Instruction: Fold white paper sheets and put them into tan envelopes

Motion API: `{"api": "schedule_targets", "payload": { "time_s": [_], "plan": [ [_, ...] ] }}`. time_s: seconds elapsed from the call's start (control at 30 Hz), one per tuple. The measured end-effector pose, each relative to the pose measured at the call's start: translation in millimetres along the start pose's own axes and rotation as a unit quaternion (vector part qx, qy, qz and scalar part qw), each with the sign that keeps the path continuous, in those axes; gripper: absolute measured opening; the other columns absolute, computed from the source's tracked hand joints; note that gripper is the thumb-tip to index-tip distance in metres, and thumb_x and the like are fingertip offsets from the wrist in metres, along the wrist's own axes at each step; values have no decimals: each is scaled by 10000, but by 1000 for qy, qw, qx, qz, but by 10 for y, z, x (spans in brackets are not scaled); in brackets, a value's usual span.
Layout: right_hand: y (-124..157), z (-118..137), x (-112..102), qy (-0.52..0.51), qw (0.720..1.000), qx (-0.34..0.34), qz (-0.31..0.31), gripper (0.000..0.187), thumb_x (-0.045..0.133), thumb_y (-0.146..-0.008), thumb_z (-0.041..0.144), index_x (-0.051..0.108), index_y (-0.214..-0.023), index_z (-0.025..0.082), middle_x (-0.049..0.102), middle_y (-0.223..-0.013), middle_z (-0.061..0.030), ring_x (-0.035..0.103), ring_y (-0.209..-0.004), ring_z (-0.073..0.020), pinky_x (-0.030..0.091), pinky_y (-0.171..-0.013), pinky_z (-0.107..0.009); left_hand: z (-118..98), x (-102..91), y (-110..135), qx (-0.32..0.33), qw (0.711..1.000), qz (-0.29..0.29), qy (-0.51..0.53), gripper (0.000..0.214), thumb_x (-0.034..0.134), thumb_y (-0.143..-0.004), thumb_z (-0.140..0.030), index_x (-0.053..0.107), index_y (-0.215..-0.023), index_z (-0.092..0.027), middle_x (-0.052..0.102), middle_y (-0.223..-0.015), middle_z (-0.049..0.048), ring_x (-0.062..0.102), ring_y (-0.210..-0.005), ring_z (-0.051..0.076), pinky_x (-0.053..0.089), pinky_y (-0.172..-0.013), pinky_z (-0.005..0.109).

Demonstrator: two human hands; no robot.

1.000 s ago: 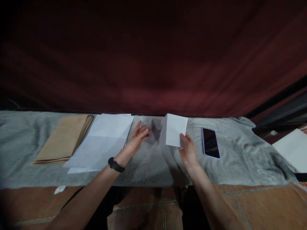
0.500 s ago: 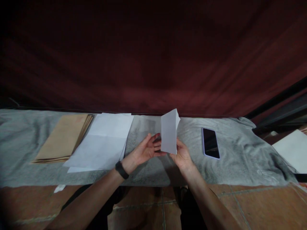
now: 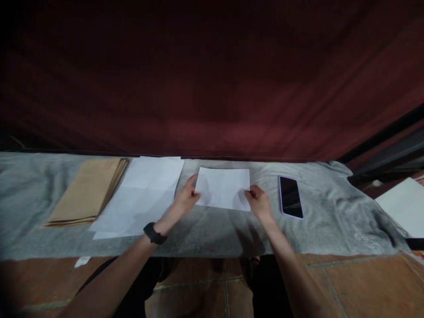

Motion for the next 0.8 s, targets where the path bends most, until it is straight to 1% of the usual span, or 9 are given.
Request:
{"api": "schedule_targets", "payload": {
  "time_s": [0.1,0.17,0.2,0.3,0.4,0.47,0.53,0.6,0.8],
  "plan": [
    [35,50,61,194,979,-42,34,184,542,-818,353,519,-674,240,526,-594,26,487,-581,-151,316,-558,-268,-25,10,124,42,994,-13,-96,688,688,-663,-58,593,-1316,-253,688,-830,44,641,-1077,338,439,-998,397],
    [54,33,106,269,961,-41,49,132,517,-852,295,555,-739,239,573,-646,9,528,-615,-164,311,-570,-271,-69,81,212,79,980,-4,-181,600,643,-741,-91,590,-1325,-221,709,-964,111,605,-1155,377,378,-1067,475],
    [59,22,125,295,953,-39,54,125,514,-866,282,567,-763,238,593,-668,1,545,-630,-170,312,-573,-271,-109,125,251,107,965,-1,-239,553,598,-788,-108,584,-1333,-198,701,-1066,151,579,-1197,391,349,-1088,512],
    [60,0,170,335,939,-43,67,134,516,-896,266,584,-785,234,628,-706,-15,577,-667,-181,322,-581,-270,-264,308,355,220,886,-2,-408,544,438,-866,-90,520,-1402,-147,552,-1404,209,422,-1384,394,237,-1159,584],
    [52,-18,192,357,930,-44,75,143,515,-916,262,594,-801,230,637,-718,-16,588,-676,-182,327,-586,-267,-312,605,482,340,807,56,-479,593,357,-901,-67,425,-1482,-162,361,-1597,136,225,-1516,298,132,-1234,531],
    [49,-25,195,373,924,-39,77,139,518,-923,266,602,-819,230,644,-731,-19,592,-676,-185,321,-584,-269,-250,774,570,385,775,103,-491,551,367,-962,-173,371,-1514,-162,291,-1636,108,169,-1535,259,115,-1253,499],
    [45,-29,197,382,920,-33,80,135,522,-925,269,611,-832,230,651,-743,-23,594,-677,-187,316,-582,-272,-161,860,626,395,764,122,-496,580,403,-994,-340,326,-1532,-138,262,-1644,123,159,-1537,258,120,-1256,499],
    [38,-35,198,384,919,-25,85,138,525,-923,269,620,-832,228,655,-745,-27,595,-676,-187,313,-580,-273,-75,898,662,391,761,130,-502,649,420,-992,-446,302,-1539,-117,255,-1642,142,161,-1536,259,131,-1255,497],
    [51,-49,166,377,922,-16,89,151,530,-918,279,633,-822,224,656,-731,-22,601,-687,-178,341,-599,-264,22,914,689,379,764,137,-503,681,422,-995,-466,263,-1555,-113,273,-1626,170,177,-1532,266,138,-1248,512]
  ]
}}
Point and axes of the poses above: each hand's wrist, its own y-axis away from the middle knuckle, its own x-axis out of the palm, z = x × y, the point moved 8 cm from there along -y, towards the middle knuckle
